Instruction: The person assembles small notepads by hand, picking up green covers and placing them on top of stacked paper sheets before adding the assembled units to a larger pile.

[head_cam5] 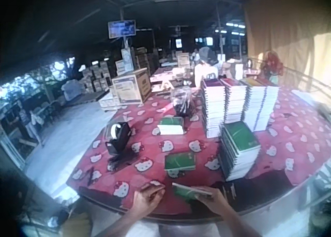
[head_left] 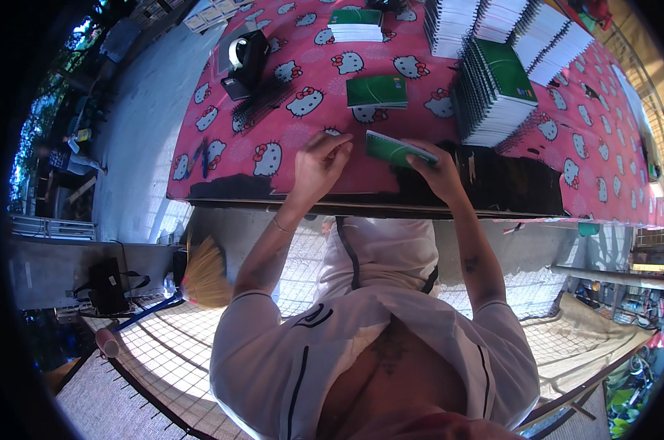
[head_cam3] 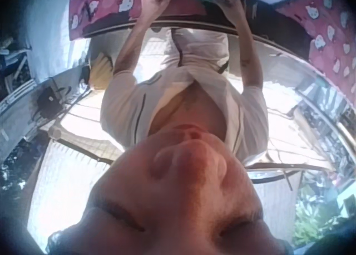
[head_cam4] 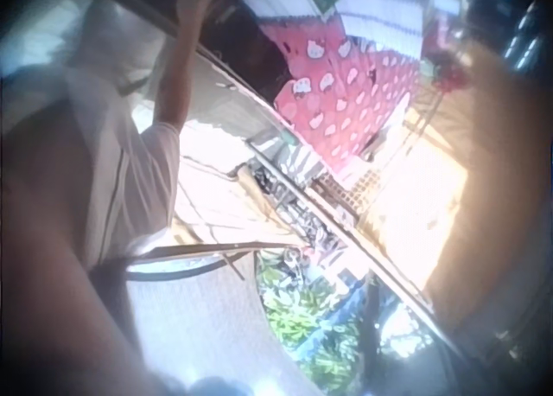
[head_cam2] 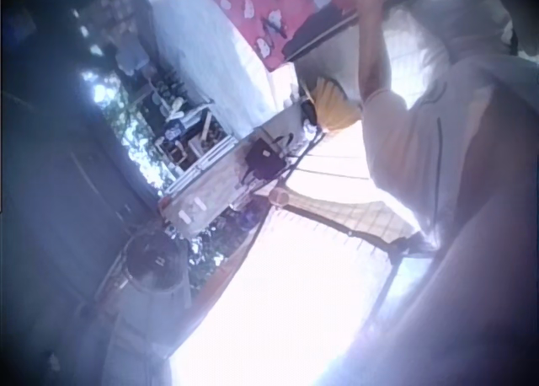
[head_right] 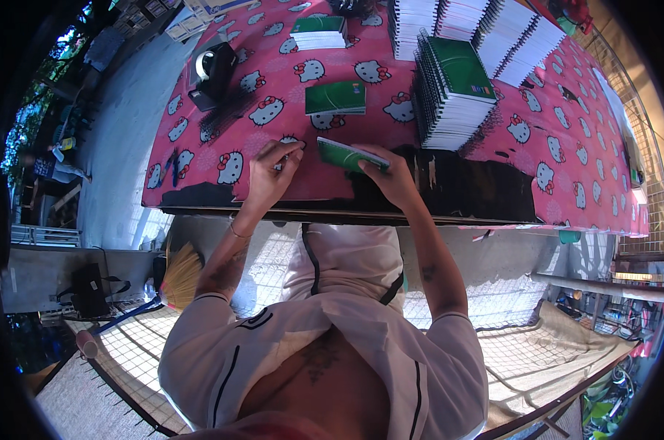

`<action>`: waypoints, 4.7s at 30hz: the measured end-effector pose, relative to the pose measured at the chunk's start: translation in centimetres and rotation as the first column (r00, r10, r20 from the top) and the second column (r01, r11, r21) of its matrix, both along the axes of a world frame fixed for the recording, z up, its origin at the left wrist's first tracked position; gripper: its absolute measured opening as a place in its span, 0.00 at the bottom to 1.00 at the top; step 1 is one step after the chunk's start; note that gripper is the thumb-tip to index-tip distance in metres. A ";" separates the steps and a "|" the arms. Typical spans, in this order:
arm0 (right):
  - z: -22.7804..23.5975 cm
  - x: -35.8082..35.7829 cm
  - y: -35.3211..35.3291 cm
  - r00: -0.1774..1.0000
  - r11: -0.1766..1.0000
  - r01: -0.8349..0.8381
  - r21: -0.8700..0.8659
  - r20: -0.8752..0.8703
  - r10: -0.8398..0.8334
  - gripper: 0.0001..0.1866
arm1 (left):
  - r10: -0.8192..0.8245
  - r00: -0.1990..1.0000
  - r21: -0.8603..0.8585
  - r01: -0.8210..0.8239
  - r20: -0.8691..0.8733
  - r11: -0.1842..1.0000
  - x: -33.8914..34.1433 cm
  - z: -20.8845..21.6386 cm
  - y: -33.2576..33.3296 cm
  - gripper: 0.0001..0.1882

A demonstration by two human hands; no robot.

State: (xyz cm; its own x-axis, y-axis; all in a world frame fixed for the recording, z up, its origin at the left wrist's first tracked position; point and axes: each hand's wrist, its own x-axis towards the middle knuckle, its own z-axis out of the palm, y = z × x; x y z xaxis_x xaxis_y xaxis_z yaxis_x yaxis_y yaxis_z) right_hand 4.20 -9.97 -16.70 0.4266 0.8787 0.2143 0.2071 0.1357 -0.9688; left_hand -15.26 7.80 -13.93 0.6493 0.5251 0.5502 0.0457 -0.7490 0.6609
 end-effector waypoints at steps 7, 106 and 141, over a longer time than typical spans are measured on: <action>-0.1 0.0 0.0 1.000 1.000 0.013 -0.021 -0.009 -0.014 0.16 | 0.054 0.999 0.019 -0.054 0.006 0.998 0.6 -0.4 0.6 0.08; -1.5 -0.7 -0.2 0.994 1.000 0.012 -0.018 0.112 -0.010 0.18 | 0.194 0.917 0.623 0.072 -0.348 0.779 4.9 0.5 -6.7 0.49; 4.0 1.2 -2.5 0.873 0.989 0.069 0.132 0.471 -0.124 0.08 | -0.145 0.943 0.361 0.253 -0.301 0.898 5.2 2.1 -6.8 0.10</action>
